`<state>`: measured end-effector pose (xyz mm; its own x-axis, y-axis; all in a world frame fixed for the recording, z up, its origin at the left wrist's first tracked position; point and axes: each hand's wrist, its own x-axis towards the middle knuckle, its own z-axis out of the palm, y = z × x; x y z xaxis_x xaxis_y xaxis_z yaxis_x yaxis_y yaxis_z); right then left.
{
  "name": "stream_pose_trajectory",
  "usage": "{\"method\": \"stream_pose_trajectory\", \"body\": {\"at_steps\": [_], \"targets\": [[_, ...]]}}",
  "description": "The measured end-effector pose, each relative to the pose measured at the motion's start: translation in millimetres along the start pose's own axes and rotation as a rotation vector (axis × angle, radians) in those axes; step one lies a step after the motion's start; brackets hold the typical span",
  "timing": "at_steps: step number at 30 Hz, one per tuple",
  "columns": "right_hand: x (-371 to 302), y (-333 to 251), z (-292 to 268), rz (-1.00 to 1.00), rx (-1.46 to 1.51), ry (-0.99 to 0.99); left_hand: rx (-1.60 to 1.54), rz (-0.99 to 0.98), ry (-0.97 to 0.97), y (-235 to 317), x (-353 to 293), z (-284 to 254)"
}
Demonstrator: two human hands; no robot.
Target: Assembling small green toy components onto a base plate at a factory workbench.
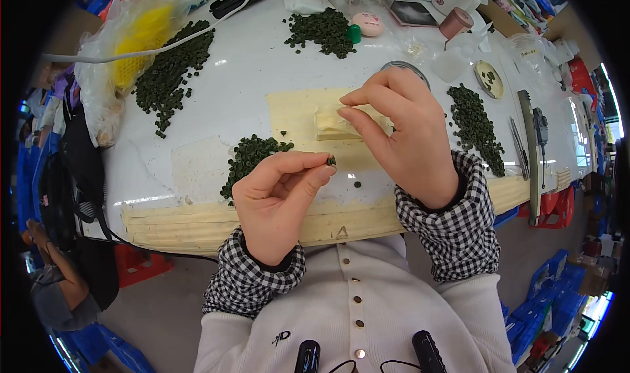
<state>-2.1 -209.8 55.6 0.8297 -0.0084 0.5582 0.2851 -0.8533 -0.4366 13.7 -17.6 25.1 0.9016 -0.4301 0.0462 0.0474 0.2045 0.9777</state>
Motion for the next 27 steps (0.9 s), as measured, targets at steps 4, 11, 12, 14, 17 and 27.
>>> {"method": "stream_pose_trajectory", "body": {"at_steps": [4,11,12,14,17,27], "targets": [[-2,2,0,-0.024,0.003,0.044,0.003,0.017,-0.017,-1,-1,-1],[-4,-22,-24,-0.047,0.335,0.103,-0.011,0.004,-0.008,-3,-1,-4],[-6,-21,-23,-0.054,0.434,0.038,-0.011,0.007,-0.019,-3,-1,-3],[-10,-18,-16,-0.014,0.546,-0.005,-0.019,0.008,-0.026,-2,0,-2],[-14,-20,0,0.046,0.687,0.037,-0.013,0.016,-0.033,-3,-1,-3],[-13,-23,-11,0.097,0.601,-0.159,-0.013,0.027,-0.033,-3,0,-2]]}}
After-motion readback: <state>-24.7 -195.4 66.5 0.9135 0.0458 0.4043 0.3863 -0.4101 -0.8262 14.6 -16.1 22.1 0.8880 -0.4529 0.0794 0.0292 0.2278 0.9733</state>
